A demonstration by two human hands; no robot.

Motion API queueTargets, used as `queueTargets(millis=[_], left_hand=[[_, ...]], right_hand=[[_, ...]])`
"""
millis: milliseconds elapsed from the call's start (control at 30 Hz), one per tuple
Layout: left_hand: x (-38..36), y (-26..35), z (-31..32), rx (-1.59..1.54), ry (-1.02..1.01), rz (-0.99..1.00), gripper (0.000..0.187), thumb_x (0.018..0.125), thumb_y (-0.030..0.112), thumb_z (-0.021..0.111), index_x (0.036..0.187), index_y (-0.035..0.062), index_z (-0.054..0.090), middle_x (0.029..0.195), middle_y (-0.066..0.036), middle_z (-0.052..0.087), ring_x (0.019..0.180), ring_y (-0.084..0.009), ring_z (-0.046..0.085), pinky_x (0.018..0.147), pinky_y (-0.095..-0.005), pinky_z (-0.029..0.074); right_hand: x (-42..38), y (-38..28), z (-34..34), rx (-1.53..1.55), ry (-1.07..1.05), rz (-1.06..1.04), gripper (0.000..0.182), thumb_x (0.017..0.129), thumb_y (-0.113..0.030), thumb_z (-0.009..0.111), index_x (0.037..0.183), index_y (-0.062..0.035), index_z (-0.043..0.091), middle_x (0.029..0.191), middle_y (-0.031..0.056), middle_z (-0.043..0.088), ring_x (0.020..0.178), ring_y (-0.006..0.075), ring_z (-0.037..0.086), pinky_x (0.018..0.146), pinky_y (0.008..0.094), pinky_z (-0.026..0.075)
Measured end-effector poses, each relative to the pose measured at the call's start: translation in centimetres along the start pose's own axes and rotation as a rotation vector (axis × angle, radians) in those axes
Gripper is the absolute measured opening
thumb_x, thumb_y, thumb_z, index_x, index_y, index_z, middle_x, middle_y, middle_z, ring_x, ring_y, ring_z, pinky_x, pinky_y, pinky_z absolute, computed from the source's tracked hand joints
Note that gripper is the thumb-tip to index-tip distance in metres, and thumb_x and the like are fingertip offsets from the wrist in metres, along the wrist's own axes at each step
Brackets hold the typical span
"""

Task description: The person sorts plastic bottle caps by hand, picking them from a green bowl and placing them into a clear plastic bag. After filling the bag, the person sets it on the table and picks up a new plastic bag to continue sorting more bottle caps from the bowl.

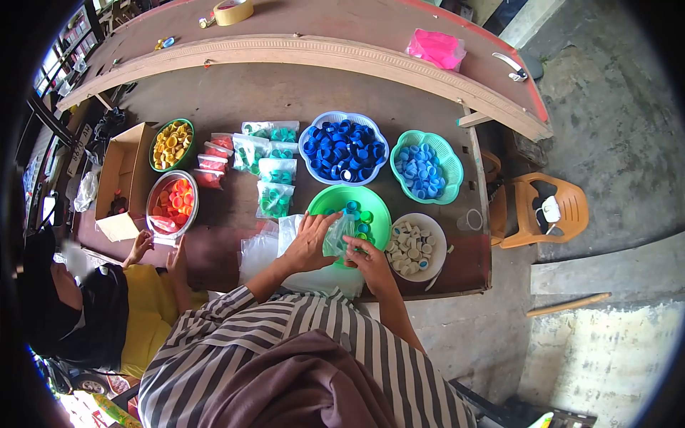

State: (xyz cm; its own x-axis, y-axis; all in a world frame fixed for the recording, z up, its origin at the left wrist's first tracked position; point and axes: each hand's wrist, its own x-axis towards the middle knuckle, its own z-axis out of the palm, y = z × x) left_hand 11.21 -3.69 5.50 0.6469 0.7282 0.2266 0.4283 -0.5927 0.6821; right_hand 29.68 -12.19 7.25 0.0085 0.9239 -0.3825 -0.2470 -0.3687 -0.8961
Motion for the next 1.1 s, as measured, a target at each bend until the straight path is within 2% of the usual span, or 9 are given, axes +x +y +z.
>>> queueTargets(millis=[67,133,233,433,533,667,733,833,1100], left_hand=[[0.0,-0.2,0.3,0.031,-0.006,0.013,0.096,0.065,0.021,0.078,0.147,0.0146,0.028,0.12,-0.014,0.048,0.122,-0.0377,0.042,0.112,-0.0583,0.02],[-0.1,-0.1,0.2,0.065,-0.014,0.022,0.094,0.065,0.022,0.078,0.146,0.0135,0.029,0.121,-0.014,0.047,0.122,-0.0375,0.042,0.112,-0.0573,0.019],[-0.7,0.4,0.1,0.111,-0.044,0.014,0.092,0.065,0.018,0.076,0.145,0.0139,0.031,0.121,-0.014,0.047,0.123,-0.0363,0.041,0.112,-0.0575,0.019],[-1.4,0.5,1.0,0.055,-0.114,0.006,0.094,0.065,0.026,0.08,0.145,0.0174,0.031,0.124,-0.011,0.047,0.124,-0.0334,0.042,0.112,-0.0599,0.017],[-2.0,-0.3,1.3,0.05,-0.105,-0.001,0.093,0.066,0.028,0.081,0.144,0.0178,0.032,0.125,-0.01,0.049,0.122,-0.0317,0.045,0.109,-0.0561,0.023],[-2.7,-2.0,1.4,0.047,-0.087,-0.038,0.086,0.066,0.024,0.08,0.14,0.0179,0.037,0.124,-0.009,0.053,0.12,-0.0299,0.049,0.104,-0.0523,0.03],[-3.1,-2.6,0.9,0.035,-0.087,-0.111,0.08,0.065,0.021,0.081,0.135,0.0167,0.043,0.122,-0.01,0.055,0.118,-0.0315,0.051,0.103,-0.0503,0.031],[-3.4,-4.3,0.0,-0.027,-0.006,-0.164,0.08,0.063,0.021,0.082,0.134,0.0155,0.044,0.121,-0.011,0.057,0.119,-0.0319,0.052,0.102,-0.048,0.033],[-3.3,-6.0,-6.5,-0.229,0.254,-0.193,0.074,0.066,0.016,0.084,0.13,0.0058,0.047,0.106,-0.016,0.063,0.098,-0.032,0.063,0.089,-0.0396,0.048]], right_hand=[[-0.4,-0.4,0.3,-0.105,0.025,-0.012,0.028,0.094,-0.008,0.059,0.121,-0.0075,0.064,0.113,0.0045,0.054,0.094,0.0128,0.056,0.084,0.0282,0.049],[-0.8,-0.5,0.6,-0.755,0.227,-0.371,0.018,0.091,-0.011,0.062,0.108,-0.0104,0.069,0.111,0.007,0.058,0.095,0.0172,0.057,0.08,0.031,0.048],[-0.9,-1.1,0.7,-1.062,0.287,-0.65,0.017,0.086,-0.01,0.065,0.101,-0.0123,0.071,0.106,0.0103,0.062,0.096,0.0226,0.059,0.081,0.0353,0.046],[-1.0,-1.0,2.2,-1.374,0.111,-0.643,0.041,0.082,-0.03,0.069,0.118,-0.0124,0.064,0.102,0.0076,0.065,0.096,0.0201,0.061,0.089,0.0366,0.037],[-1.0,-0.9,2.9,-1.417,0.076,-0.567,0.054,0.081,-0.041,0.068,0.125,-0.0113,0.059,0.1,0.0088,0.067,0.094,0.0217,0.062,0.09,0.0379,0.036],[-0.9,-1.8,3.5,-1.347,0.008,-0.425,0.046,0.082,-0.032,0.071,0.121,-0.0088,0.063,0.099,0.0106,0.068,0.088,0.0217,0.064,0.086,0.0367,0.042],[0.4,-1.9,2.4,-0.895,-0.038,-0.292,0.034,0.082,-0.019,0.073,0.112,-0.0057,0.066,0.096,0.0129,0.067,0.081,0.0216,0.064,0.076,0.0345,0.048],[2.9,-0.5,-0.3,-0.749,0.098,-0.533,0.023,0.081,-0.008,0.072,0.103,-0.0034,0.068,0.093,0.0124,0.066,0.076,0.0214,0.064,0.068,0.0323,0.051],[9.0,4.6,-5.7,-1.162,0.185,-0.358,0.02,0.084,-0.008,0.069,0.103,-0.004,0.068,0.098,0.0131,0.063,0.088,0.0285,0.063,0.079,0.0375,0.051]])
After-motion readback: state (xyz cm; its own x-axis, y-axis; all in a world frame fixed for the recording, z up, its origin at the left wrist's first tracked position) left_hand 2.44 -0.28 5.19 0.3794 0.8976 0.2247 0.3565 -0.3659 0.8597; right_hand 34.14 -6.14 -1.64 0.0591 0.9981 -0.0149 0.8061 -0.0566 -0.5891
